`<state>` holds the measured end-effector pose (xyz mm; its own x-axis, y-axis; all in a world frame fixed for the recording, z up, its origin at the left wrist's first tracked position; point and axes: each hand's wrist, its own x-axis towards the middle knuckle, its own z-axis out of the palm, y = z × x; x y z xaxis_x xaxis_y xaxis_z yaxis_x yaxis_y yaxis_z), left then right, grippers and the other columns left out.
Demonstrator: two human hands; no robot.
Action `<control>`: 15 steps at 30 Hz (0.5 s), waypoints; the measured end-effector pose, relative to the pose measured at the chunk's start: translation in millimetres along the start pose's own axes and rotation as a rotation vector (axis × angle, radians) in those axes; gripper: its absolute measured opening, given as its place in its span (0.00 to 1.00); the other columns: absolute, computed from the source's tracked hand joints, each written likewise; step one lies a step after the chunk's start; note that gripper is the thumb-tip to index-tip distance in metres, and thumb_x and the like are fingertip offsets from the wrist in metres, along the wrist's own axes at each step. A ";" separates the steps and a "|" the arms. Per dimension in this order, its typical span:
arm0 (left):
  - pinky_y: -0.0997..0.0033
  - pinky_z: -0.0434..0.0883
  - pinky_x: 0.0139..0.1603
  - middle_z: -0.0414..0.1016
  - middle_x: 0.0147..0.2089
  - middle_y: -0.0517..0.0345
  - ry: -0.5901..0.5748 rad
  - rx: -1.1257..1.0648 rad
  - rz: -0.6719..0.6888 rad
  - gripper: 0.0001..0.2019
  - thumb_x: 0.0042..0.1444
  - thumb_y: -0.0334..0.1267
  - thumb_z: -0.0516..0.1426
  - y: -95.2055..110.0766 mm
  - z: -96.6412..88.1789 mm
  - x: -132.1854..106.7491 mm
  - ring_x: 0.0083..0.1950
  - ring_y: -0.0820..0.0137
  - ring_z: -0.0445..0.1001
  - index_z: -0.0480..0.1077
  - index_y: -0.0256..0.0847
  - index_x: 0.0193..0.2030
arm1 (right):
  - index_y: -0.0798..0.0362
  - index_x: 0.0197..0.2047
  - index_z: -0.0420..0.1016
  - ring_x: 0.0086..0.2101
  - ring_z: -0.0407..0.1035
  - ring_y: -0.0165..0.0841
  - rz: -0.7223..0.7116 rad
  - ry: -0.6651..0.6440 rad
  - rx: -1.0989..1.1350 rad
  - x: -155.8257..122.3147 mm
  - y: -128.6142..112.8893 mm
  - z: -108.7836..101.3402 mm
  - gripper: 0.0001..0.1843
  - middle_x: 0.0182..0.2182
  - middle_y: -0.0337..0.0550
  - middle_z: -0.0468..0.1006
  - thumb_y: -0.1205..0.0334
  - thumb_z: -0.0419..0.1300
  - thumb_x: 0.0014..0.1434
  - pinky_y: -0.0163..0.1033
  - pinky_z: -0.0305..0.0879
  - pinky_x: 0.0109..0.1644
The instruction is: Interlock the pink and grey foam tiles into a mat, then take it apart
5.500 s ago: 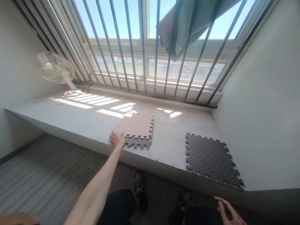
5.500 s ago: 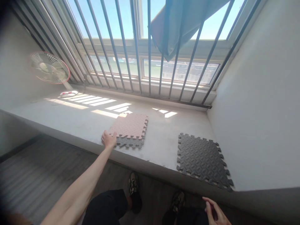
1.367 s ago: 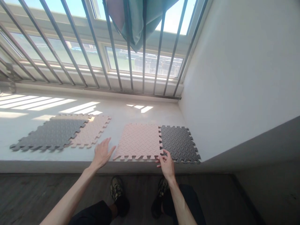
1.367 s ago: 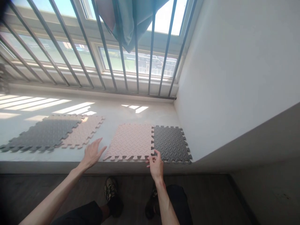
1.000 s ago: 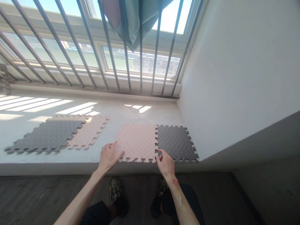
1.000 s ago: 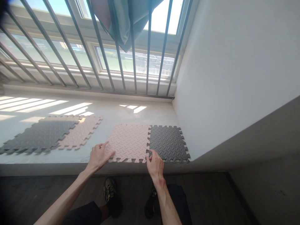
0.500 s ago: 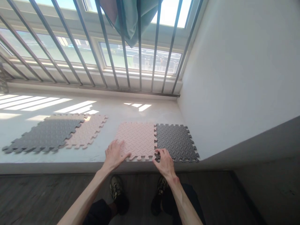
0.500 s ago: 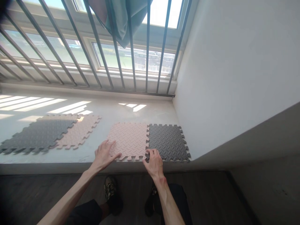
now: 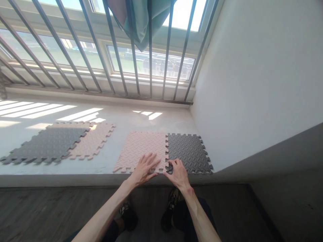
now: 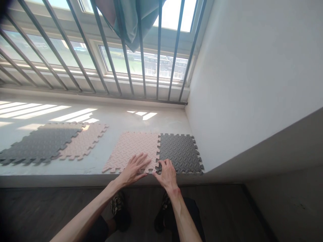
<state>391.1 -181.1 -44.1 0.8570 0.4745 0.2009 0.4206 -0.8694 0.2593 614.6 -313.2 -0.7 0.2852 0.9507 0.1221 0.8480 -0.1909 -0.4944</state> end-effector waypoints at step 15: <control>0.36 0.49 0.81 0.50 0.86 0.57 0.124 0.230 -0.041 0.33 0.74 0.45 0.54 29.8 15.3 -6.8 0.85 0.51 0.46 0.52 0.63 0.83 | 0.46 0.73 0.68 0.58 0.69 0.47 -0.205 0.016 -0.407 -25.4 -9.0 3.5 0.30 0.64 0.53 0.75 0.57 0.65 0.71 0.52 0.70 0.57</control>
<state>402.4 -212.3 -52.2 0.8007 0.5112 0.3124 0.5232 -0.8507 0.0512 598.1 -334.7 -2.3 0.0974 0.9755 0.1974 0.9933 -0.0830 -0.0801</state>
